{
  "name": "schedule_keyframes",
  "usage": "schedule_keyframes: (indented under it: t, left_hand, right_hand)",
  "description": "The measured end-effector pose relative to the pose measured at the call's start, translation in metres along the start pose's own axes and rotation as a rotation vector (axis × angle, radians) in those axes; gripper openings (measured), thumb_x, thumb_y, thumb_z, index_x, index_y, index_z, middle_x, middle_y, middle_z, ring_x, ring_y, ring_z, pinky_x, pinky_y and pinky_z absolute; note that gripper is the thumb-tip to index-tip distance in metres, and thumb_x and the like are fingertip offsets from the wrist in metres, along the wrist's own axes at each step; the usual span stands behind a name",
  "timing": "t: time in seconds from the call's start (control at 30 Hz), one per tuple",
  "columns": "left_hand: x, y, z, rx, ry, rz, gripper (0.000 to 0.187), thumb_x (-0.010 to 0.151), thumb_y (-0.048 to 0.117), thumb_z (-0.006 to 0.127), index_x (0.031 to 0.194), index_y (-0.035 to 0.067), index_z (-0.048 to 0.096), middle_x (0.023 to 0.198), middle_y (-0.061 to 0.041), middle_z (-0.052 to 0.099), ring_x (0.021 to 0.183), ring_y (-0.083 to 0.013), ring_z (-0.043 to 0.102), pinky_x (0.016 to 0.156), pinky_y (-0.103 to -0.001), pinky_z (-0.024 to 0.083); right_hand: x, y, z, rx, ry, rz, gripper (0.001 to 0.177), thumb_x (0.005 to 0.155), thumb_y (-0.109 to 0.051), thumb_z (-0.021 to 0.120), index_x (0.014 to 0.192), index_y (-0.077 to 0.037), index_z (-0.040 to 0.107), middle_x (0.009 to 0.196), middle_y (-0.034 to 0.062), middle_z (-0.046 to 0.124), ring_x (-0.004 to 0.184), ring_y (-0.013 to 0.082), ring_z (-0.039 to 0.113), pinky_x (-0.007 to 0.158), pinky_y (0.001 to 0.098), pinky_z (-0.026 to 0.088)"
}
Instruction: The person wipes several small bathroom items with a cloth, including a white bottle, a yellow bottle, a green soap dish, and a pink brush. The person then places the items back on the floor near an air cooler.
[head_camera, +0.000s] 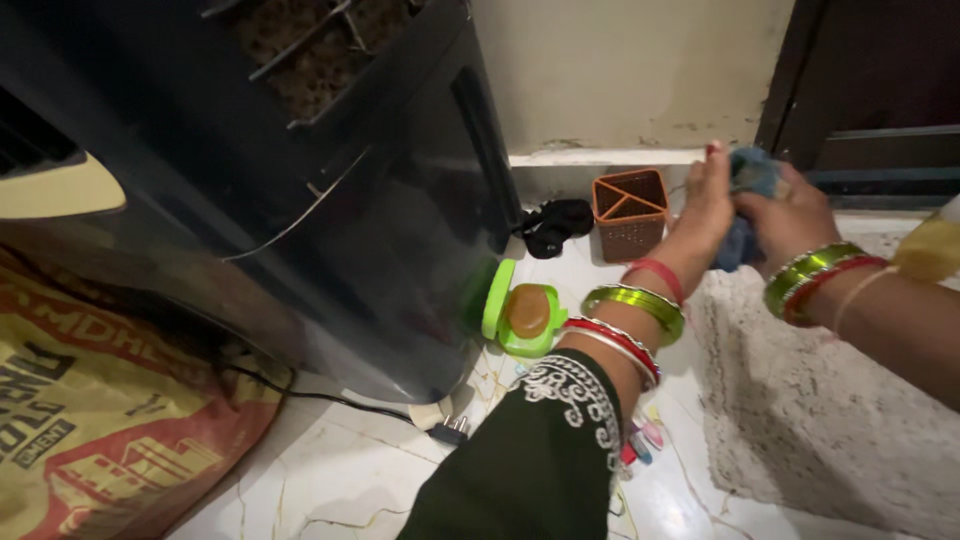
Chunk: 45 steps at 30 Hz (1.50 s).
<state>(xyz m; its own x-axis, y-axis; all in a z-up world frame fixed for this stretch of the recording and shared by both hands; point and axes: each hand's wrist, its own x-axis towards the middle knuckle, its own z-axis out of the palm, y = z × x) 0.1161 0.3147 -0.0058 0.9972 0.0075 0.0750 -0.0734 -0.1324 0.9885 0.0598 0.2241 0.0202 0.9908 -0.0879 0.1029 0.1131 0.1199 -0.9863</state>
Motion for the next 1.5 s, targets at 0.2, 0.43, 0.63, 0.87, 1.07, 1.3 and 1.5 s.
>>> schedule_keyframes:
  t: [0.2, 0.43, 0.63, 0.87, 1.07, 1.3, 1.5]
  left_hand:
    - [0.002, -0.010, -0.050, -0.272, -0.038, 0.021, 0.088, 0.097, 0.069, 0.024, 0.160, 0.008, 0.022, 0.169, -0.011, 0.022, 0.156, -0.0265, 0.017, 0.124, -0.041, 0.014]
    - [-0.010, 0.013, -0.076, -0.289, -0.078, -0.283, 0.090, 0.093, 0.080, 0.026, 0.152, 0.013, 0.040, 0.133, -0.017, 0.061, 0.073, -0.0229, 0.050, 0.056, -0.035, 0.039]
    - [-0.022, 0.008, -0.069, -0.323, -0.117, -0.229, 0.080, 0.092, 0.076, 0.032, 0.150, 0.022, 0.035, 0.120, -0.008, 0.059, 0.068, -0.0152, 0.052, 0.057, -0.030, 0.045]
    - [-0.033, -0.020, -0.071, -0.137, -0.006, -0.087, 0.058, 0.097, 0.048, 0.054, 0.141, 0.010, 0.053, 0.117, -0.012, 0.065, 0.086, -0.0163, 0.065, 0.066, -0.034, 0.055]
    - [-0.047, -0.054, -0.121, 0.074, 0.097, 0.171, 0.042, 0.095, 0.016, 0.066, 0.135, 0.002, 0.061, 0.110, -0.014, 0.075, 0.096, -0.0209, 0.073, 0.081, -0.032, 0.058]
    - [-0.068, -0.051, -0.180, -0.112, 0.076, -0.053, 0.053, 0.083, -0.012, 0.038, 0.126, 0.006, 0.064, 0.115, -0.009, 0.072, 0.091, -0.0206, 0.070, 0.068, -0.035, 0.053]
    - [-0.095, -0.026, -0.195, -0.058, 0.177, -0.038, 0.055, 0.080, -0.014, 0.039, 0.120, 0.006, 0.071, 0.110, -0.008, 0.076, 0.094, -0.0178, 0.068, 0.081, -0.030, 0.055]
  right_hand:
    - [-0.009, 0.004, 0.019, -0.199, -0.101, 0.040, 0.042, 0.086, 0.010, 0.060, 0.124, -0.007, 0.064, 0.103, 0.0119, 0.073, 0.085, 0.0263, 0.074, 0.074, 0.0367, 0.061]
    - [-0.013, 0.012, 0.019, -0.217, -0.138, -0.050, 0.034, 0.082, 0.015, 0.056, 0.111, -0.001, 0.065, 0.096, 0.0118, 0.074, 0.085, 0.0224, 0.076, 0.072, 0.0338, 0.061]
    - [-0.025, 0.006, 0.010, -0.587, -0.084, -0.117, 0.021, 0.086, -0.015, 0.082, 0.101, -0.004, 0.072, 0.084, 0.0094, 0.073, 0.075, 0.0164, 0.068, 0.069, 0.0346, 0.053]
    - [-0.043, 0.010, 0.031, -0.815, 0.000, -0.115, 0.036, 0.093, -0.042, 0.075, 0.105, -0.008, 0.073, 0.087, 0.0165, 0.074, 0.073, 0.0293, 0.071, 0.068, 0.0418, 0.054]
    - [-0.063, 0.011, 0.064, -0.913, -0.075, -0.002, 0.038, 0.093, -0.050, 0.071, 0.103, -0.014, 0.078, 0.080, 0.0114, 0.076, 0.071, 0.0293, 0.073, 0.068, 0.0429, 0.055]
    - [-0.069, 0.015, 0.078, -0.994, -0.143, -0.021, 0.052, 0.092, -0.063, 0.062, 0.104, -0.016, 0.079, 0.078, 0.0102, 0.077, 0.073, 0.0297, 0.075, 0.070, 0.0443, 0.056]
    - [-0.058, 0.029, 0.084, -1.086, -0.154, 0.023, 0.076, 0.096, -0.078, 0.041, 0.100, -0.015, 0.083, 0.083, 0.0147, 0.075, 0.085, 0.0355, 0.073, 0.081, 0.0491, 0.055]
